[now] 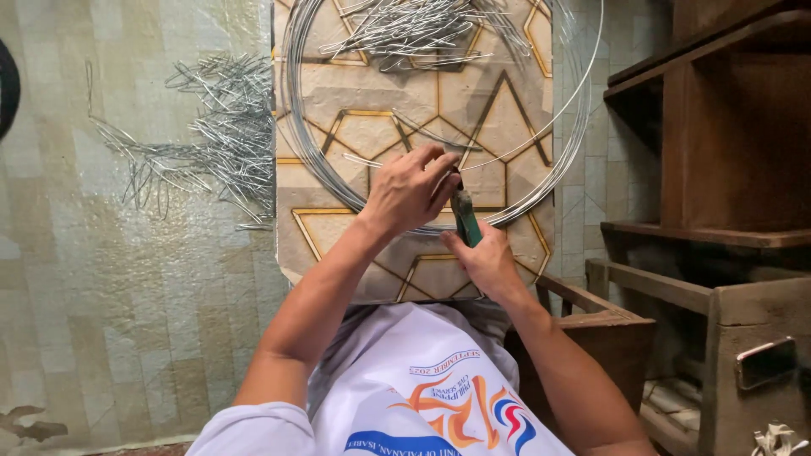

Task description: Cutting metal wire from a large coil into smaller segments using wire cutters

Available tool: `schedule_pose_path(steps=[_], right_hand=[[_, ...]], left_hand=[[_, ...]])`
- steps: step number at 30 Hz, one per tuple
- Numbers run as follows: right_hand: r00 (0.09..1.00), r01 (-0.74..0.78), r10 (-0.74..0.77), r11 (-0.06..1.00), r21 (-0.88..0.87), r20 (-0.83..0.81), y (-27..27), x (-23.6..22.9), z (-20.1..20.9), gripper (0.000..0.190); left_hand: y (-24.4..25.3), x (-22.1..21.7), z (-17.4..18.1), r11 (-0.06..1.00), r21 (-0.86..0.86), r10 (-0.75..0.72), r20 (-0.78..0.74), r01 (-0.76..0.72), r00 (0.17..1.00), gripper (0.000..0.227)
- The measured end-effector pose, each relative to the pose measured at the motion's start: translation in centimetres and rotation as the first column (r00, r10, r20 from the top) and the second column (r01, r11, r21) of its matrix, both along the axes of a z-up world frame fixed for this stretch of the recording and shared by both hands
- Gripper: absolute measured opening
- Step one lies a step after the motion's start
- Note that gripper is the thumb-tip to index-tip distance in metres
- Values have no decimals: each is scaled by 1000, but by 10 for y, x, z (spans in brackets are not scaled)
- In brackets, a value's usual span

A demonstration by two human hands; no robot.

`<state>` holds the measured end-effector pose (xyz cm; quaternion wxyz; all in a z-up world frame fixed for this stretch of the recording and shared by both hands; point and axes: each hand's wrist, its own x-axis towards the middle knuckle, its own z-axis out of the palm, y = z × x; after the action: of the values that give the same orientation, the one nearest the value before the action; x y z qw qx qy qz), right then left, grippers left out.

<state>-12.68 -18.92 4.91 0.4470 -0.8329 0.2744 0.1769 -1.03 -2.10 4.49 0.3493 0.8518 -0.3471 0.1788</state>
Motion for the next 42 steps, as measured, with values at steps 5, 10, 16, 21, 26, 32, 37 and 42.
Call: schedule_pose_path(steps=[5, 10, 16, 21, 26, 32, 37, 42], right_hand=[[996, -33, 28, 998, -52, -86, -3, -2, -14, 36], [989, -66, 53, 993, -98, -135, 0, 2, 0, 41], [991, -59, 41, 989, -136, -131, 0, 0, -8, 42], [991, -47, 31, 992, -121, -134, 6, 4, 1, 40], [991, -26, 11, 992, -122, -130, 10, 5, 8, 33], [989, -98, 83, 988, -120, -123, -2, -2, -1, 48], [927, -320, 371, 861, -395, 59, 9, -41, 18, 54], [711, -333, 672, 583, -741, 210, 1, -69, -1, 50]], left_hand=[[-11, 6, 28, 995, 69, -33, -433, 70, 901, 18], [-27, 22, 4, 974, 127, -72, -608, 187, 790, 17], [-34, 26, -12, 969, 152, -47, -660, 194, 750, 13], [-32, 26, -10, 972, 146, -43, -667, 187, 744, 15], [-34, 23, 1, 962, 170, -52, -661, 216, 749, 18], [-30, 32, 7, 950, 232, -26, -612, 211, 790, 15], [-20, 25, -16, 950, 261, -30, -469, 170, 883, 11], [-20, 11, -15, 950, 274, -35, -375, 147, 926, 9]])
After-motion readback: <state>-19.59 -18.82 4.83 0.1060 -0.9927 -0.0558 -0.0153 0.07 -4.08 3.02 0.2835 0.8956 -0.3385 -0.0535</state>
